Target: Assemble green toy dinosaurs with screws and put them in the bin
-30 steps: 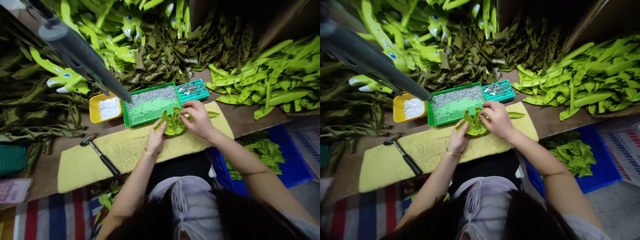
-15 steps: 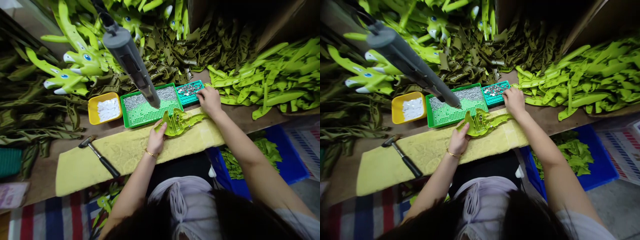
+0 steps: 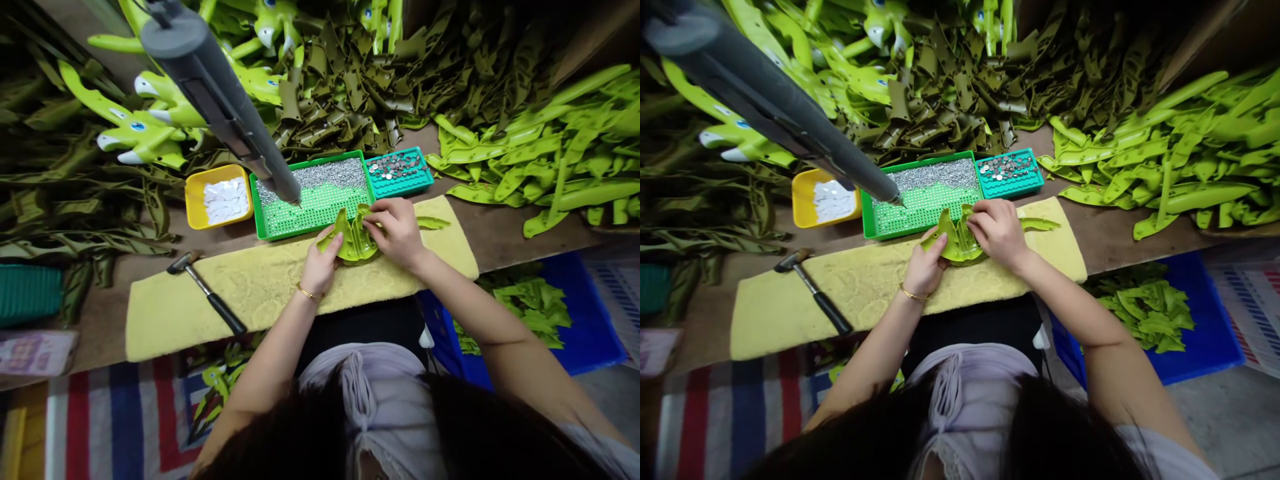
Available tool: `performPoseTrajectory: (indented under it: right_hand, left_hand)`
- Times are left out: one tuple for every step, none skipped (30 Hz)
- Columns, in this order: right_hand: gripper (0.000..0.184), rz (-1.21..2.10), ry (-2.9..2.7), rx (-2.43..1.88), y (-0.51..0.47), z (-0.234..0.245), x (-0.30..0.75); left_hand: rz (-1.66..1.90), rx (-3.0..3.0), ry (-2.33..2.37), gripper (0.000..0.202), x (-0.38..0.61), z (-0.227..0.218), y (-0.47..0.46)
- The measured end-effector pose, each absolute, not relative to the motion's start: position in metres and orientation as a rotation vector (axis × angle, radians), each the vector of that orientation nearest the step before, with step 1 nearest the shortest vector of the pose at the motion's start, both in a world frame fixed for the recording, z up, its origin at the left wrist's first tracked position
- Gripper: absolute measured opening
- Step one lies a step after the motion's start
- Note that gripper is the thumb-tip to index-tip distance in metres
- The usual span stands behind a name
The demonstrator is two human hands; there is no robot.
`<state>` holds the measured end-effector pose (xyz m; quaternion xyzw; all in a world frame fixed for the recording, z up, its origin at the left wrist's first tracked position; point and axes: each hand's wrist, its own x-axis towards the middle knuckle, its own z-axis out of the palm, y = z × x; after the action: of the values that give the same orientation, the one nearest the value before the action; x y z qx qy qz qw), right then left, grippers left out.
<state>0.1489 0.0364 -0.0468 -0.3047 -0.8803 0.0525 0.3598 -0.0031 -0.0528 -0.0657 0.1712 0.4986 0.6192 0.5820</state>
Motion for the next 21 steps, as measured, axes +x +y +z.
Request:
performPoseTrajectory:
  right_hand:
    - [0.014,0.131,-2.294,-0.772,0.037,-0.048,0.153]
    - [0.016,0.139,-2.319,-0.761,0.037,-0.049,0.158]
    - [0.020,0.165,-2.339,-0.757,0.037,-0.050,0.165]
    - [0.027,0.202,-2.349,-0.755,0.037,-0.051,0.172]
    - [0.034,0.241,-2.350,-0.754,0.036,-0.052,0.180]
    - [0.040,0.269,-2.345,-0.747,0.035,-0.053,0.187]
    - [0.041,0.286,-2.347,-0.726,0.033,-0.053,0.193]
    - [0.036,0.294,-2.351,-0.697,0.030,-0.052,0.197]
    - [0.027,0.298,-2.353,-0.662,0.028,-0.050,0.200]
    - [0.020,0.300,-2.355,-0.625,0.025,-0.046,0.201]
    - [0.017,0.303,-2.362,-0.587,0.022,-0.041,0.202]
    - [0.017,0.305,-2.377,-0.554,0.020,-0.034,0.201]
    - [0.017,0.307,-2.400,-0.527,0.018,-0.027,0.200]
    - [0.018,0.316,-2.428,-0.507,0.016,-0.020,0.199]
    - [0.017,0.339,-2.443,-0.498,0.014,-0.014,0.198]
    - [0.016,0.379,-2.438,-0.505,0.012,-0.010,0.196]
    - [0.013,0.428,-2.407,-0.525,0.010,-0.008,0.194]
    - [0.010,0.477,-2.356,-0.559,0.008,-0.008,0.191]
    - [0.007,0.518,-2.297,-0.602,0.006,-0.010,0.189]
    - [0.005,0.548,-2.240,-0.650,0.004,-0.014,0.187]
    - [0.004,0.572,-2.195,-0.693,0.002,-0.018,0.185]
  left_hand:
    - [1.444,0.399,1.163,0.056,-0.003,-0.066,-0.053]
    - [1.439,0.397,1.163,0.057,-0.003,-0.067,-0.052]
    - [1.435,0.393,1.164,0.057,-0.003,-0.067,-0.052]
    - [1.433,0.390,1.168,0.057,-0.003,-0.068,-0.053]
    - [1.434,0.391,1.177,0.057,-0.002,-0.069,-0.053]
    - [1.437,0.399,1.191,0.056,-0.002,-0.070,-0.055]
    - [1.439,0.413,1.206,0.056,-0.002,-0.070,-0.057]
    - [1.434,0.437,1.221,0.055,-0.002,-0.070,-0.059]
    - [1.419,0.470,1.234,0.054,-0.004,-0.069,-0.061]
    - [1.403,0.500,1.244,0.054,-0.007,-0.067,-0.062]
    - [1.384,0.535,1.253,0.052,-0.011,-0.063,-0.061]
    - [1.355,0.601,1.268,0.049,-0.016,-0.058,-0.058]
    - [1.313,0.692,1.286,0.045,-0.021,-0.052,-0.053]
    - [1.260,0.797,1.303,0.042,-0.027,-0.045,-0.045]
    - [1.197,0.903,1.310,0.041,-0.031,-0.037,-0.036]
    - [1.128,0.996,1.308,0.040,-0.035,-0.029,-0.026]
    - [1.077,1.075,1.308,0.038,-0.036,-0.021,-0.017]
    - [1.062,1.155,1.334,0.036,-0.035,-0.014,-0.012]
    - [1.082,1.243,1.390,0.034,-0.032,-0.008,-0.010]
    - [1.125,1.348,1.474,0.032,-0.027,-0.004,-0.014]
    - [1.182,1.472,1.601,0.031,-0.020,-0.002,-0.024]
